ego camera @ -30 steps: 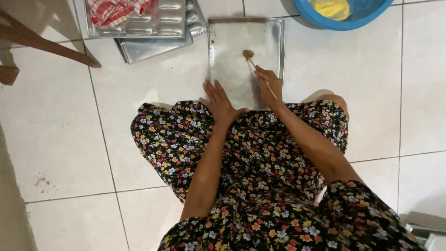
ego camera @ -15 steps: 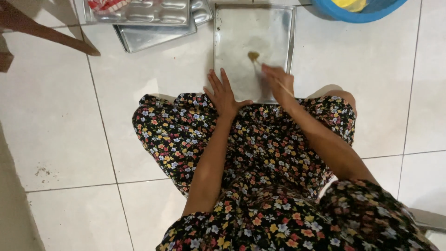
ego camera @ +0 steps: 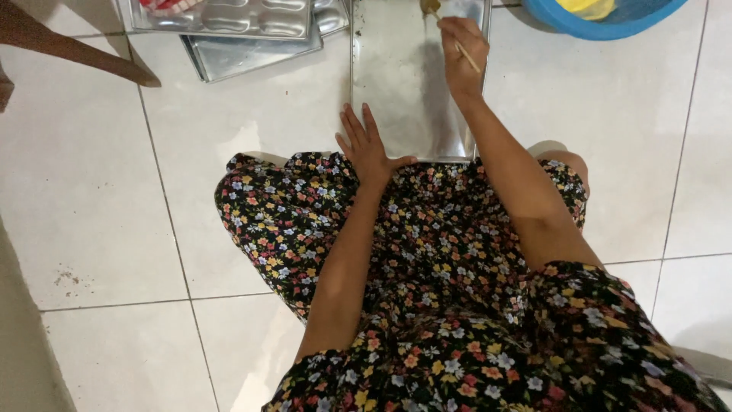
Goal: The person is preparing baking trays by applying grease with a brush and cleaning them with a cloth while sitting on the floor.
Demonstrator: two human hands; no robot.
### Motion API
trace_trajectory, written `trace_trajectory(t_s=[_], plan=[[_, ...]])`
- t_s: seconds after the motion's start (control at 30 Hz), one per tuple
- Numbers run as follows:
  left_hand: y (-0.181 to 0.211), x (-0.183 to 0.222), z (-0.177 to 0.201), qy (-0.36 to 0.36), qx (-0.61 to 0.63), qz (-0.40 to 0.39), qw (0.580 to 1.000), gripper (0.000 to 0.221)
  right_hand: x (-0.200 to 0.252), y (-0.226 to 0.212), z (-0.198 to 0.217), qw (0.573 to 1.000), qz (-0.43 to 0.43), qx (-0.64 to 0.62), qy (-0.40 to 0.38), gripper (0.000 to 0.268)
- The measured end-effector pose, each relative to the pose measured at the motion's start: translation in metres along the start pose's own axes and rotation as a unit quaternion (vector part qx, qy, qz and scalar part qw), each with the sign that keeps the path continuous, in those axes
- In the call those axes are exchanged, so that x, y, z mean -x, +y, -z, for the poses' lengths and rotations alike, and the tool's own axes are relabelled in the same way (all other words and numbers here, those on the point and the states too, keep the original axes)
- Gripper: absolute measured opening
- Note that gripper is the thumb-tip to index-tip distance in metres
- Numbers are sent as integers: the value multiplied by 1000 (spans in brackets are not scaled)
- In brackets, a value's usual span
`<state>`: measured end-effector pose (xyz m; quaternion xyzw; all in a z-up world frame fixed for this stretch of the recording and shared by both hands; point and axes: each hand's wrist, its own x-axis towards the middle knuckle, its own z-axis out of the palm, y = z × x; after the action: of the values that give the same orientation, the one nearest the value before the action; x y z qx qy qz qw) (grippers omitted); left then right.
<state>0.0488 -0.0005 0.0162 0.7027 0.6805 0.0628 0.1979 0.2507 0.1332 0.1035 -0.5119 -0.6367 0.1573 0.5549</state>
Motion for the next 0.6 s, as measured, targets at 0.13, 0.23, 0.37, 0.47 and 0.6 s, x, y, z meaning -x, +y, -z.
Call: trace_trajectory(t_s=[0.13,0.23,0.37,0.47,0.6], plan=[[-1,-7,7,-15,-13,3,1000,182,106,-1,39,993,-41,75,-82,13],[-1,-6,10,33,133,-45,990,170,191,-35,78,938,-107,193,-267,23],[0,-5,10,28,84,-45,995,168,173,-50,72,966,-176,-13,-187,19],[0,-9,7,26,92,-43,995,167,101,21,25,993,20,8,-114,16],[2,-6,16,7,105,-40,994,165,9,49,-8,1000,-14,16,17,20]])
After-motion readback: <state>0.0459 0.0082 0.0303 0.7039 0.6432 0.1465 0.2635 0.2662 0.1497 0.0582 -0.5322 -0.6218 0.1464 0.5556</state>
